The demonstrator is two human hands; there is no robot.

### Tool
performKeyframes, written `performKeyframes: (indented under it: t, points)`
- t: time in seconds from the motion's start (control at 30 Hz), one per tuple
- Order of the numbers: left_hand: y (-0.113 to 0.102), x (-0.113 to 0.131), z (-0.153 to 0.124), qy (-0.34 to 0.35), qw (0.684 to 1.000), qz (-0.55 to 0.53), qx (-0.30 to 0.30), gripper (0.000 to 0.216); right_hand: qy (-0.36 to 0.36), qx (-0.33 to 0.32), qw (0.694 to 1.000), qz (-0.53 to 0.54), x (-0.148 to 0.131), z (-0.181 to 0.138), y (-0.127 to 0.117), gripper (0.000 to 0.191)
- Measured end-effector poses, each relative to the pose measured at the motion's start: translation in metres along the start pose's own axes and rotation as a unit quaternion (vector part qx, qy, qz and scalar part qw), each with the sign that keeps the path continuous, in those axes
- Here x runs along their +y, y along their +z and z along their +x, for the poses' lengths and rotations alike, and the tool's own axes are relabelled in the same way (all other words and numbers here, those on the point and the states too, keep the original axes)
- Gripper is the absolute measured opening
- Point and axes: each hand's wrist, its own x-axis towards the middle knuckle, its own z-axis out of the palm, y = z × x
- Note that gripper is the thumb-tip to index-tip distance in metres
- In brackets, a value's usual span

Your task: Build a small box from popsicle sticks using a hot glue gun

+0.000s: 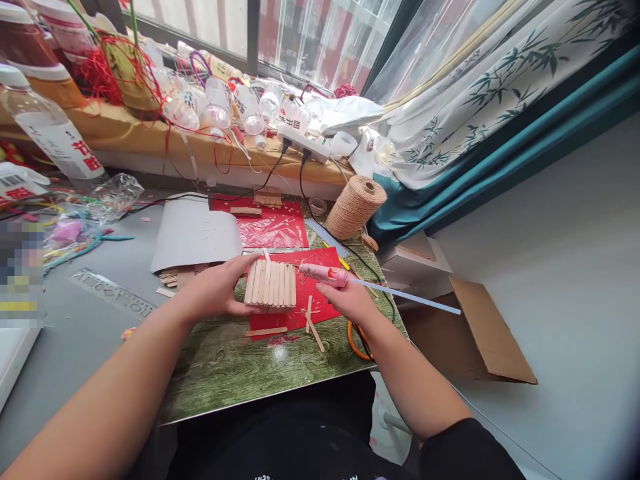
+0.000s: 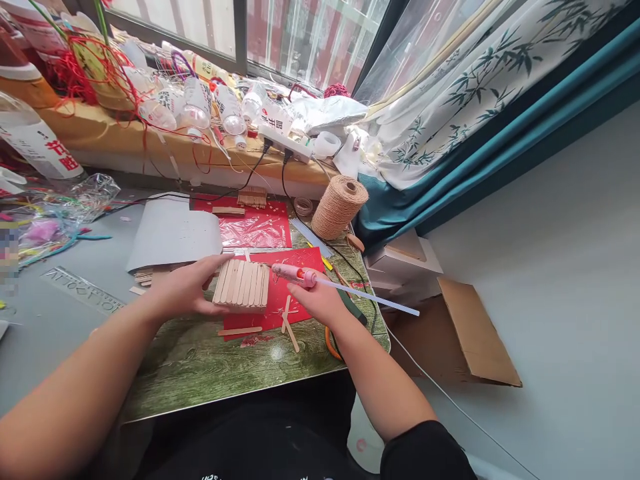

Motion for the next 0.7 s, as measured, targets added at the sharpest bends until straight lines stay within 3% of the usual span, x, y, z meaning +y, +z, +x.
performKeyframes:
  t: [0.27,0.7]
  points:
    - [0.0,-0.001,-0.001,0.012,1.0,0.014,0.001,0.116,-0.046,-0.009,0.999,0.023,0.014,0.009,0.008,0.047]
    - [-0.004,0.004,-0.003,0.015,1.0,0.005,0.006,0.114,-0.014,0.022,0.999,0.024,0.014,0.009,0.015,0.048]
